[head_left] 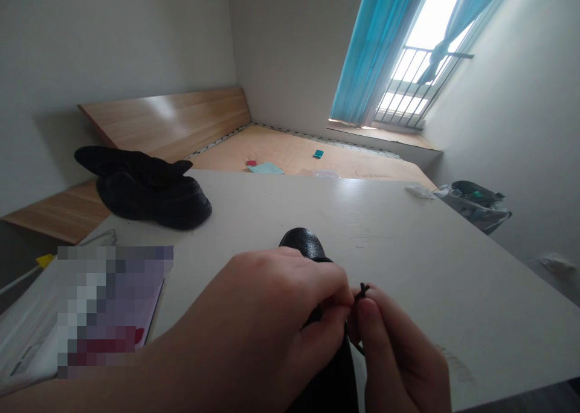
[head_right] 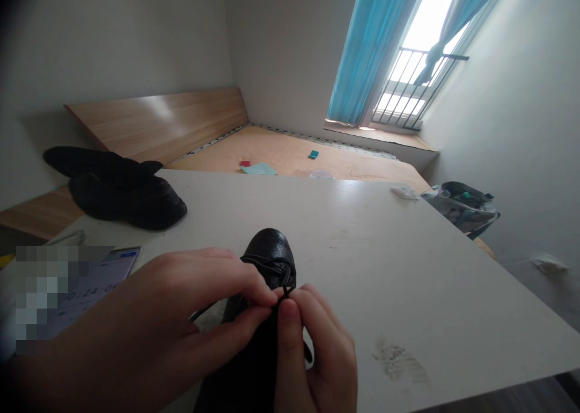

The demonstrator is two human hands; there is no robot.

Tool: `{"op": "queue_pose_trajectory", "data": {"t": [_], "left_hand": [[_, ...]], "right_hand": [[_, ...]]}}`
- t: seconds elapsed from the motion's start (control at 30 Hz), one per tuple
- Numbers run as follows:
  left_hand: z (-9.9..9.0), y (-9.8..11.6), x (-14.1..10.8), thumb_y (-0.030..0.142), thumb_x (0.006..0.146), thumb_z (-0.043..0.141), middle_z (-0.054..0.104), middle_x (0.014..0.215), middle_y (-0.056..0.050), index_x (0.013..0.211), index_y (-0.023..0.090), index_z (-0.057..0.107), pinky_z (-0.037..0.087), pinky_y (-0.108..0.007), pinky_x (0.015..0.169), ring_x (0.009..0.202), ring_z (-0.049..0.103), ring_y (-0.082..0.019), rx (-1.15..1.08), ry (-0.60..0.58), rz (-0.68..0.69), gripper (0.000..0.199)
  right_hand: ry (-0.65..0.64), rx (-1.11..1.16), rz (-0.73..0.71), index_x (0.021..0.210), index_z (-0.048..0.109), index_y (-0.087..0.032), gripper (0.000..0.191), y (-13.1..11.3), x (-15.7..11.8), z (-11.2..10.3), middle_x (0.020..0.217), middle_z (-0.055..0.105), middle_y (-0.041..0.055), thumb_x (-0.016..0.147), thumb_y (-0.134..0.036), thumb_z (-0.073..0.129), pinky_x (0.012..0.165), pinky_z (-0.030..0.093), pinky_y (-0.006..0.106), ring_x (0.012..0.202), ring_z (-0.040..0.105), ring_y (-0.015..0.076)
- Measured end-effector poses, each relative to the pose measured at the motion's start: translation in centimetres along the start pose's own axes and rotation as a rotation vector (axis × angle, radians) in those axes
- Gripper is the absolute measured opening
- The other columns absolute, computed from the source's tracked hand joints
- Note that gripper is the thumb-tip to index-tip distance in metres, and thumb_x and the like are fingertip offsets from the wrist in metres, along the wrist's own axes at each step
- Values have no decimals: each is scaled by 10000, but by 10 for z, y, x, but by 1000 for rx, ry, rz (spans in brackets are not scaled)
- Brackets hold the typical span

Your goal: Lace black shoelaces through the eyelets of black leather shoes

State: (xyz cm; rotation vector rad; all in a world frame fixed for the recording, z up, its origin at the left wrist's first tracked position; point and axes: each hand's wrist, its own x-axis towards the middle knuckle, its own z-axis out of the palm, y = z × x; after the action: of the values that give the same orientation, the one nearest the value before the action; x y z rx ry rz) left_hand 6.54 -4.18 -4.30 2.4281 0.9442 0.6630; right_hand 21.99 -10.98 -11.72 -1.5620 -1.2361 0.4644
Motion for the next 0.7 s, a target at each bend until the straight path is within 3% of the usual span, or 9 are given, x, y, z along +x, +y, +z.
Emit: {"op": "queue_pose_trajectory", "data": {"t": [0.1,0.2,0.3,0.47,0.7], "left_hand": [[3,-1,1,195,910,569,681,737,41,756,225,631,434,-259,595,682,600,-142,58,-42,90,168],[3,-2,1,170,915,558,669,781,11,765,202,585,417,-273,616,735,578,-163,122,42,163,156],[2,-2,2,196,876,635,648,825,17,823,209,578,409,-272,627,788,573,-170,82,103,129,79],[-1,0,3,197,841,669,653,843,74,831,236,650,453,-223,689,793,597,-105,-185,-1,13,45],[-3,-5,7,198,843,683,635,751,97,721,237,664,445,-172,624,693,575,-58,-361,-54,-96,130]], "right_hand": [[-44,5,-19,951,782,-290,319,-5,6,0,963,758,69,933,-501,544,858,560,396,947,689,288],[-173,152,-124,947,769,-314,201,-6,14,-3,844,735,19,935,-392,584,710,573,290,784,696,206],[-211,323,-174,910,749,-328,175,-8,19,-6,797,681,-16,948,-320,578,617,541,216,703,655,144],[-279,371,-147,787,739,-283,267,-16,21,-7,740,631,0,952,-394,561,593,520,235,669,613,157],[-420,341,-167,833,750,-300,263,-9,25,-14,761,631,-3,974,-355,534,637,523,222,707,629,149]]}}
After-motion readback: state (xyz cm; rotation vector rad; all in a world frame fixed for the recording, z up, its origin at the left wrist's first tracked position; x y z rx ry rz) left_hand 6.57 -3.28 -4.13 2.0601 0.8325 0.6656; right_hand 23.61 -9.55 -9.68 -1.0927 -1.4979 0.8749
